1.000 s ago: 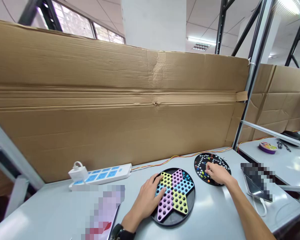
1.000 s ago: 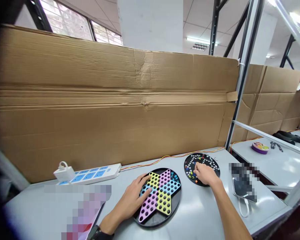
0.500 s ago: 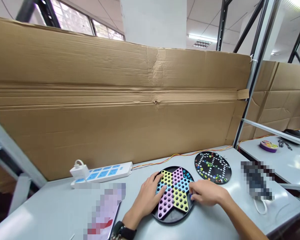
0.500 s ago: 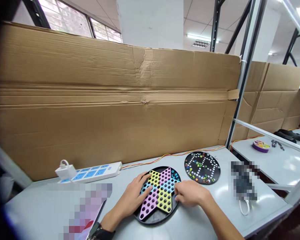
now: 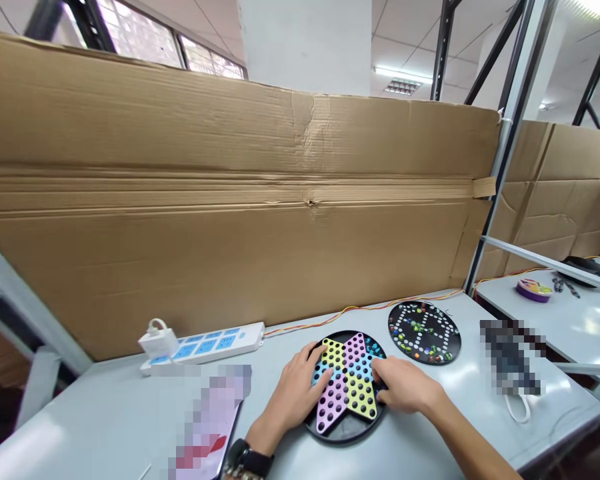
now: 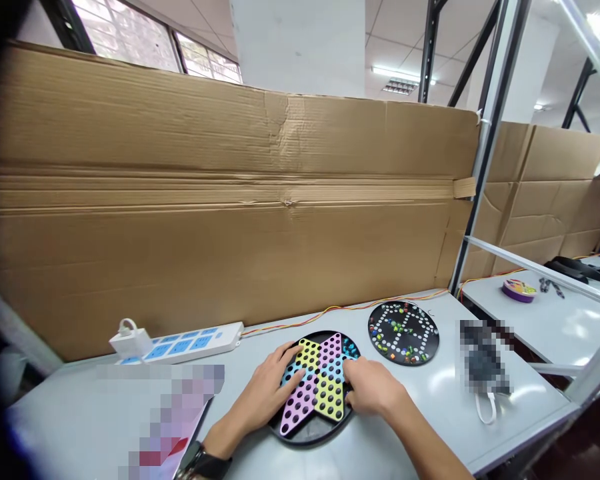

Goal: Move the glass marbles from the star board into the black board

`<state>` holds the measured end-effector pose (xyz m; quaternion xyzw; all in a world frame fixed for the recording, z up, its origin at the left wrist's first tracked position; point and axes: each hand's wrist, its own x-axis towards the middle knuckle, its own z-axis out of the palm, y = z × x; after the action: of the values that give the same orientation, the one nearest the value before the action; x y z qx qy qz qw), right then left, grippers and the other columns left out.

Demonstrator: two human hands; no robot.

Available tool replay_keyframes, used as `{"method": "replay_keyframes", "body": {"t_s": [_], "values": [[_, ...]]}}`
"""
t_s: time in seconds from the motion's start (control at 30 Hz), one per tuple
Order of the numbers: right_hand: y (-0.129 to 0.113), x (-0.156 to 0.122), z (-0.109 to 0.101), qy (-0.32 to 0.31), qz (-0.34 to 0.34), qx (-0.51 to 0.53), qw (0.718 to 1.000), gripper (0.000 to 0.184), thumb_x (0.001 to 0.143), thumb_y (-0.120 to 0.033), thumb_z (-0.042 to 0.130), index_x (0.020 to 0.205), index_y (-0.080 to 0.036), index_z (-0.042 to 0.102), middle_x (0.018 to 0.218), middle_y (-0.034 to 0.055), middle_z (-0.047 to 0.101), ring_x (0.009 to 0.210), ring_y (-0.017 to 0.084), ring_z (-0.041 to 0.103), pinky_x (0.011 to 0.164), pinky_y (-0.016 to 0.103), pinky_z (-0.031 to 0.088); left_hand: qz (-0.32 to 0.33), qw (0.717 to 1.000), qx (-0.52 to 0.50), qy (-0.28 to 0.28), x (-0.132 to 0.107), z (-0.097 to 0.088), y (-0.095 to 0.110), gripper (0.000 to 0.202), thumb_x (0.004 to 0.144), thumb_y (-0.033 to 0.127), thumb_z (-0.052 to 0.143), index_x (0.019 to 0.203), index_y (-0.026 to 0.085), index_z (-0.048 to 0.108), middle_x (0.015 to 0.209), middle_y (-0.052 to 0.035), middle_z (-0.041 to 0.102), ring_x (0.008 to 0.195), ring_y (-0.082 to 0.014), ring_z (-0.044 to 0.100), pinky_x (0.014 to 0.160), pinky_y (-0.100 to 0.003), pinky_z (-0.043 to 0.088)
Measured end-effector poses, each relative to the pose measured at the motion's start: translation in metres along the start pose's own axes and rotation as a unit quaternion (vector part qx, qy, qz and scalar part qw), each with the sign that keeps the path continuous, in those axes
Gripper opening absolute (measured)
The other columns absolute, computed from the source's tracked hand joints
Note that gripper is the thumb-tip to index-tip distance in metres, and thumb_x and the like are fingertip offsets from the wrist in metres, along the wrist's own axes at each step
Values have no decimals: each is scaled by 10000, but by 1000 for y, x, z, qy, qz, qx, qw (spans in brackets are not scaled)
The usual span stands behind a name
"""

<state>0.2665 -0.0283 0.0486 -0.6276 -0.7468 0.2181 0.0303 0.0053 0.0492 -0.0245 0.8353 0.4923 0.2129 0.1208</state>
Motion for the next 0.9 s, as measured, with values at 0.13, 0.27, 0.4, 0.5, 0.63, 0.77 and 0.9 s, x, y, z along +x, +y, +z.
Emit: {"method": "replay_keyframes", "body": {"t_s": [0.13,0.27,0.4,0.5,0.63,0.77,0.9], "values": [[-8,1,2,40,-10,4,999,252,831,-88,518,1023,-207,632,1050,77,694,946,232,623,710,287,354,-3,1000,2,-6,0,0,0,508,986,482,480,1435,258,557,1537,-101,533,1357,-322,548,1146,-516,447],[-18,1,15,64,-8,-56,996,335,837,-40,479,1095,-196,624,1160,122,658,961,255,627,733,314,397,-8,1000,0,-19,0,-2,2,518,991,483,468,1448,250,542,1548,-107,522,1375,-321,534,1162,-521,433],[-18,-3,37,108,-11,-80,991,405,807,-4,465,1138,-194,603,1215,146,619,1029,290,608,776,347,444,-8,1000,-1,-17,0,-3,1,523,995,505,472,1443,247,550,1549,-116,520,1384,-328,529,1166,-516,431],[-9,-6,48,145,-27,-39,988,346,866,-38,430,1116,-205,601,1173,122,622,1013,267,603,829,353,468,-3,1000,0,-4,0,0,-1,515,987,503,479,1434,258,558,1541,-109,530,1370,-325,543,1152,-513,446],[16,4,32,238,-17,26,971,283,971,-142,404,1162,-217,599,1194,107,622,1062,237,603,943,340,466,-7,1000,-1,-10,1,0,0,513,985,501,475,1429,259,559,1539,-104,534,1368,-322,546,1154,-513,444],[60,36,-5,268,123,-41,954,333,990,-184,435,1273,-187,610,1311,160,603,1221,307,547,982,400,431,-14,1000,-2,-20,1,-3,3,523,982,499,478,1437,250,547,1541,-112,529,1372,-322,540,1157,-514,436],[101,64,-17,230,194,-79,950,329,987,-188,464,1254,-156,654,1320,186,632,1252,337,540,984,453,400,-9,1000,-3,-7,1,-1,0,499,987,494,464,1417,263,563,1530,-105,540,1355,-322,555,1131,-515,458]]}}
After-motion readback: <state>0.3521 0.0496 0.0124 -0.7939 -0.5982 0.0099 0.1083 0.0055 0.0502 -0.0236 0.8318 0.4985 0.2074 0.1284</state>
